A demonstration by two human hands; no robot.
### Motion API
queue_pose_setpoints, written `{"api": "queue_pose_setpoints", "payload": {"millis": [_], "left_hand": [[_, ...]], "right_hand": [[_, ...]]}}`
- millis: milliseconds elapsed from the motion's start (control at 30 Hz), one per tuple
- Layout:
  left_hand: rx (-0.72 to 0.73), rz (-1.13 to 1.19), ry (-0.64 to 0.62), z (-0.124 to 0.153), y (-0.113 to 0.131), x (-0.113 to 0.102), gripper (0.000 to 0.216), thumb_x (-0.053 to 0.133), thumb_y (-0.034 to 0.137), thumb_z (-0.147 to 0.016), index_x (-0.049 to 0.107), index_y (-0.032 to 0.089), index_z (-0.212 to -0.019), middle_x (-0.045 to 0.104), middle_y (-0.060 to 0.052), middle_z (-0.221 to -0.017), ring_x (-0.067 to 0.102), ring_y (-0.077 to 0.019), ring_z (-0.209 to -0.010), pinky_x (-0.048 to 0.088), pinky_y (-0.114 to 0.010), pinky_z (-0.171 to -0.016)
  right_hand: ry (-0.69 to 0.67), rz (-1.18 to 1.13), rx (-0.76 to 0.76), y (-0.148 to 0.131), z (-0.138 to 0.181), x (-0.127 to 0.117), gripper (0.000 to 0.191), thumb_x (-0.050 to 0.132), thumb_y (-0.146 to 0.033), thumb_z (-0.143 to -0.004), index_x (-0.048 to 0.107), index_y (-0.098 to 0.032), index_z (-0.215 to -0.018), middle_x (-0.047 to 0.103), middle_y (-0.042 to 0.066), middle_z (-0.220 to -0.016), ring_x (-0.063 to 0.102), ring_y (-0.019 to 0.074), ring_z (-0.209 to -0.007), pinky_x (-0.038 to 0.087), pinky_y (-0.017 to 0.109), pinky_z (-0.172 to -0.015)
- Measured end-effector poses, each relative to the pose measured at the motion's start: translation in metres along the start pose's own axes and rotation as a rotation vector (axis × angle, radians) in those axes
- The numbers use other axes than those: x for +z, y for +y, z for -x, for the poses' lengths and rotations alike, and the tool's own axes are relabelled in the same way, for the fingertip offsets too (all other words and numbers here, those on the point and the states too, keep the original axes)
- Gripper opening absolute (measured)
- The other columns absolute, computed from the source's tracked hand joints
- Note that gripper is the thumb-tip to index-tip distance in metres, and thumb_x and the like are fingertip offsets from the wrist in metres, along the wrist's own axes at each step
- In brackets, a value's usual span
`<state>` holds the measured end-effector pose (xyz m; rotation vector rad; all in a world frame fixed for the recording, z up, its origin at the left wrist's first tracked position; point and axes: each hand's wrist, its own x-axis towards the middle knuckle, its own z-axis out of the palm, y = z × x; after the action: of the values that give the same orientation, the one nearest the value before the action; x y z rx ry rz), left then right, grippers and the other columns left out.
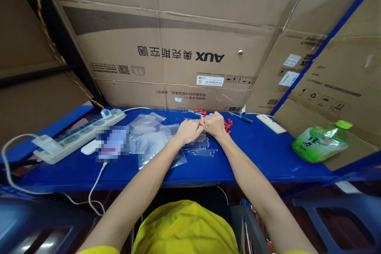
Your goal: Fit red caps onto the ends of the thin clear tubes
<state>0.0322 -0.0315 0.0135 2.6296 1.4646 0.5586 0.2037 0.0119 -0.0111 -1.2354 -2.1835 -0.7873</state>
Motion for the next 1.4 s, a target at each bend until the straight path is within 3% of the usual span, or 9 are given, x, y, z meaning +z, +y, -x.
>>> {"api": "queue_pose_setpoints", "payload": {"millis": [100,200,333,467,800,1033,1200,1400], "left_hand": [[-0.025,0.064,0.031,0.0,0.001,-0.001,0.043,0.033,0.031,-0.11,0.073,0.018,-0.109,0.081,-0.012,-0.118,0.076,-0.0276,-0.107,0.054,-0.036,-0.094],[-0.054,0.106,0.06,0.0,0.002,-0.001,0.048,0.03,0.035,-0.111,0.074,0.019,-0.101,0.082,-0.012,-0.112,0.076,-0.0277,-0.104,0.053,-0.034,-0.09],[-0.099,0.119,0.028,-0.003,-0.002,0.002,0.063,0.023,0.043,-0.113,0.075,0.019,-0.088,0.082,-0.014,-0.102,0.077,-0.0283,-0.1,0.052,-0.034,-0.088],[-0.145,0.141,0.0,-0.006,-0.007,0.007,0.069,0.019,0.047,-0.114,0.076,0.019,-0.086,0.082,-0.014,-0.097,0.078,-0.0284,-0.099,0.052,-0.034,-0.086],[-0.154,0.171,-0.024,-0.009,-0.007,0.005,0.069,0.019,0.047,-0.114,0.074,0.02,-0.082,0.082,-0.014,-0.099,0.077,-0.0272,-0.101,0.052,-0.033,-0.086],[-0.179,0.221,0.035,-0.01,0.004,0.004,0.059,0.028,0.045,-0.111,0.071,0.021,-0.078,0.08,-0.011,-0.088,0.075,-0.0269,-0.09,0.048,-0.032,-0.078],[-0.024,0.375,0.019,-0.014,0.005,0.006,0.04,0.038,0.032,-0.106,0.068,0.02,-0.084,0.078,-0.004,-0.092,0.07,-0.0209,-0.088,0.048,-0.028,-0.081],[0.096,0.491,0.005,-0.017,-0.001,0.012,0.037,0.038,0.036,-0.11,0.063,0.018,-0.09,0.076,-0.006,-0.095,0.068,-0.0194,-0.09,0.051,-0.028,-0.085]], "right_hand": [[-0.025,0.002,0.022,-0.004,-0.002,-0.003,0.05,0.05,-0.027,-0.107,0.076,-0.017,-0.066,0.076,0.01,-0.068,0.055,0.017,-0.063,0.023,0.037,-0.07],[-0.052,0.01,0.037,-0.005,-0.003,-0.005,0.045,0.052,-0.024,-0.104,0.076,-0.016,-0.067,0.075,0.011,-0.068,0.055,0.0176,-0.064,0.023,0.037,-0.07],[-0.142,-0.002,0.016,-0.006,-0.003,-0.004,0.038,0.055,-0.018,-0.099,0.075,-0.017,-0.068,0.074,0.01,-0.069,0.053,0.0178,-0.062,0.021,0.037,-0.068],[-0.21,-0.007,0.004,-0.007,-0.004,-0.003,0.027,0.06,-0.014,-0.091,0.077,-0.016,-0.07,0.075,0.01,-0.071,0.051,0.0182,-0.062,0.02,0.037,-0.067],[-0.206,0.002,0.025,-0.009,-0.004,-0.001,0.024,0.06,-0.014,-0.087,0.079,-0.016,-0.072,0.074,0.012,-0.071,0.052,0.019,-0.062,0.02,0.037,-0.067],[-0.109,-0.009,0.055,0.003,-0.003,0.001,0.03,0.059,-0.018,-0.089,0.072,-0.017,-0.062,0.069,0.009,-0.063,0.049,0.0177,-0.059,0.019,0.037,-0.066],[0.038,-0.026,0.096,0.018,0.001,0.001,0.048,0.049,-0.023,-0.101,0.066,-0.019,-0.056,0.064,0.007,-0.056,0.047,0.0167,-0.057,0.021,0.037,-0.066],[0.092,-0.038,0.11,0.027,0.005,-0.001,0.052,0.046,-0.025,-0.104,0.063,-0.019,-0.056,0.064,0.006,-0.057,0.047,0.0157,-0.056,0.024,0.037,-0.066]]}}
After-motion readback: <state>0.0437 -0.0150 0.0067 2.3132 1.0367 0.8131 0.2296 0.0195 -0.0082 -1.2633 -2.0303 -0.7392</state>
